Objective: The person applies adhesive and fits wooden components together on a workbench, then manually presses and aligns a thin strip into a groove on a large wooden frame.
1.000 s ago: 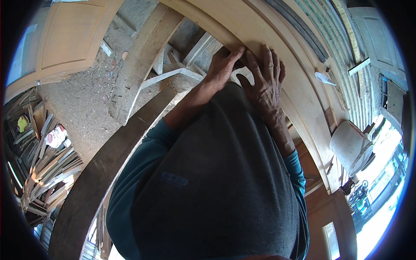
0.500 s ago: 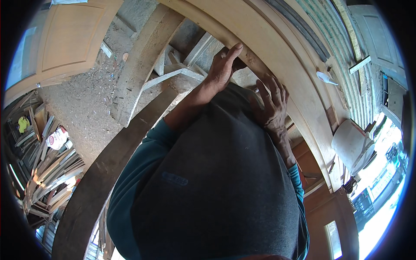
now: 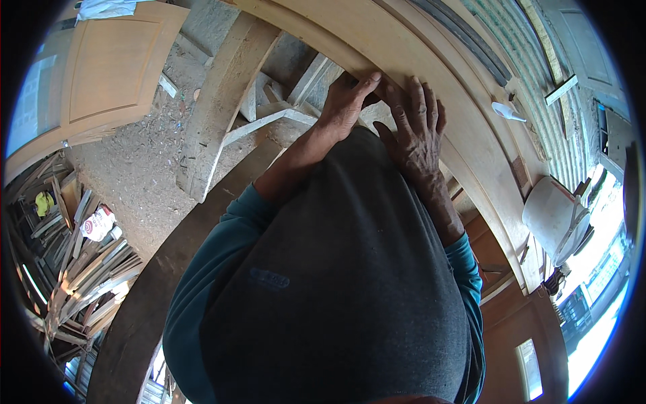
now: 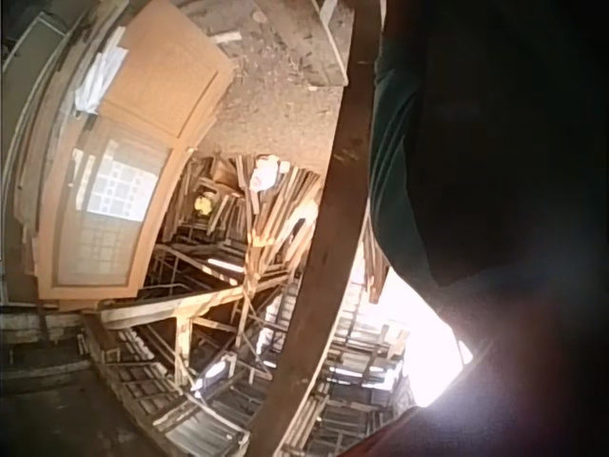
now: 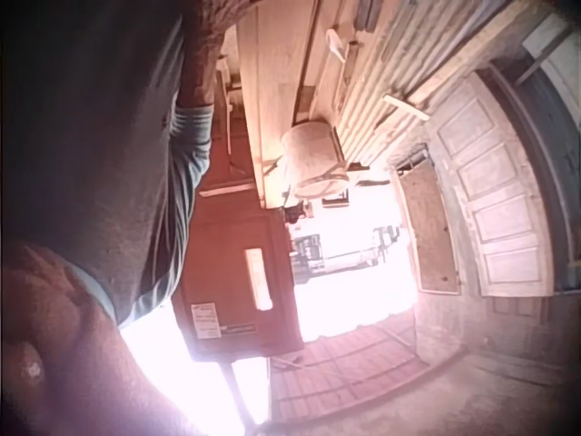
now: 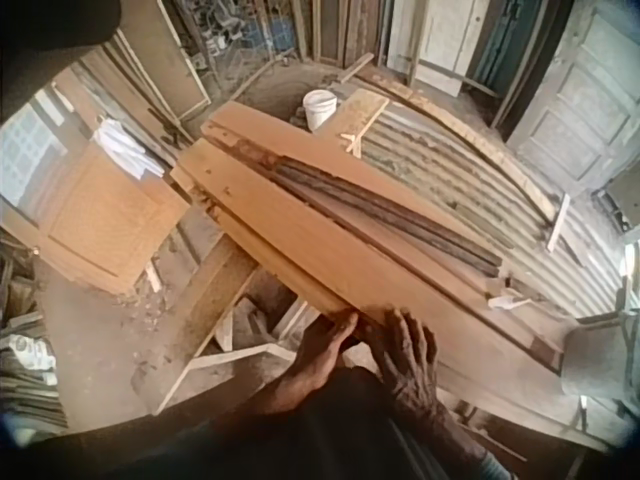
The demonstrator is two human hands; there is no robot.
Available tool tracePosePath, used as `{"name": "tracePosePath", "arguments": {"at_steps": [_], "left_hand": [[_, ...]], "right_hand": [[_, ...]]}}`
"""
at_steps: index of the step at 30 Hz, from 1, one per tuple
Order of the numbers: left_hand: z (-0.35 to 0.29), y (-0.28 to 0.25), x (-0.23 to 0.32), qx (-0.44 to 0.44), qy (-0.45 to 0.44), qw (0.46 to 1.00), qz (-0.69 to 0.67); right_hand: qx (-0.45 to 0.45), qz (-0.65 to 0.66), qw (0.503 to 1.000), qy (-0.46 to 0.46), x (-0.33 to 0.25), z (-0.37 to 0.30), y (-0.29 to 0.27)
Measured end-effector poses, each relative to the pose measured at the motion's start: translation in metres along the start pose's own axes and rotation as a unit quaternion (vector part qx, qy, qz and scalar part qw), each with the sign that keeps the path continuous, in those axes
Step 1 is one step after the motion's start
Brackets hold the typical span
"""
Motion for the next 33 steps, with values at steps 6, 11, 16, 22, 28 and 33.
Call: {"name": "tracePosePath", "arguments": {"at_steps": [6,11,16,22,28,33], "left_hand": [[-0.008,0.005,0.003,0.009,-0.057,0.995,-0.082],[-0.01,0.011,0.01,-0.007,-0.03,0.992,-0.118],[-0.01,0.008,0.008,-0.002,-0.038,0.996,-0.083],[-0.008,0.009,0.01,0.002,-0.033,0.997,-0.076],[-0.002,0.003,0.001,0.006,-0.035,0.996,-0.084],[0.002,0.004,0.0,0.004,-0.02,0.996,-0.086]], "right_hand": [[-0.001,0.0,1.0,-0.004,-0.005,0.011,0.0],[-0.002,0.004,1.0,-0.011,-0.007,0.014,-0.001],[0.004,0.047,0.999,0.004,-0.006,0.016,-0.001],[0.022,0.025,0.999,-0.007,-0.008,0.017,-0.002],[0.011,0.033,0.999,-0.001,-0.006,0.018,-0.003],[0.034,0.055,0.998,0.01,-0.002,0.017,-0.01]]}}
Point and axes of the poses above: each hand's wrist, its own z-axis towards the middle knuckle, its own y-axis out of the palm, x = y × z, the point moved 6 cm from there along z, towards the middle knuckle, and after that the axes turned 1 degree about x, right-handed, at the moved point
